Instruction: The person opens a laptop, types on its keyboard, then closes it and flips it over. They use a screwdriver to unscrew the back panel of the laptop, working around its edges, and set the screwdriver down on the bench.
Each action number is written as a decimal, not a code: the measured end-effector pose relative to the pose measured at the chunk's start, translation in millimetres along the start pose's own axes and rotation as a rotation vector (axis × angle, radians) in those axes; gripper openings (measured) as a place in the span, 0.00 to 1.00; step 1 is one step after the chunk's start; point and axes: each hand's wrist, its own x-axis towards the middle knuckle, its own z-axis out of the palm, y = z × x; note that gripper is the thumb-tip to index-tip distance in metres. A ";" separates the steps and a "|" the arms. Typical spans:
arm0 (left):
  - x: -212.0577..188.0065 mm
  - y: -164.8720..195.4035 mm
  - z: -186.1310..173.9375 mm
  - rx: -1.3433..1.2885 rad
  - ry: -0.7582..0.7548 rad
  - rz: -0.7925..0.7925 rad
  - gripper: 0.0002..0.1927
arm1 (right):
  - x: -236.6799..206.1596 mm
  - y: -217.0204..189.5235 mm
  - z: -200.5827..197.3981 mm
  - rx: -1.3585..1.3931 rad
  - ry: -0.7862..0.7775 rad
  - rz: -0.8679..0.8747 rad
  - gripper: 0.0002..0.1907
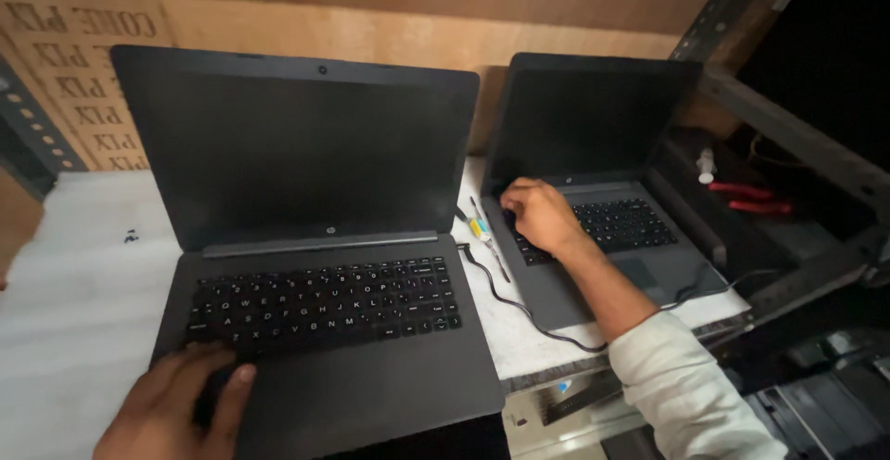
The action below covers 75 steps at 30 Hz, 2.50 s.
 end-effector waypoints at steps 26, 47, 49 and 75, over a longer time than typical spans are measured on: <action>10.6 21.5 -19.3 -0.058 0.031 0.082 0.13 | 6.9 8.6 6.9 0.016 0.049 -0.005 0.10; 9.7 31.3 -21.4 -0.106 0.027 0.064 0.15 | -2.5 29.1 -18.0 0.168 0.115 0.159 0.06; 8.4 33.3 -20.2 -0.121 0.076 0.085 0.14 | -6.4 25.4 -30.2 0.210 0.214 0.078 0.06; 6.6 39.3 -34.2 -0.209 0.062 0.113 0.15 | -89.8 -225.4 -19.5 0.271 -0.105 -0.267 0.21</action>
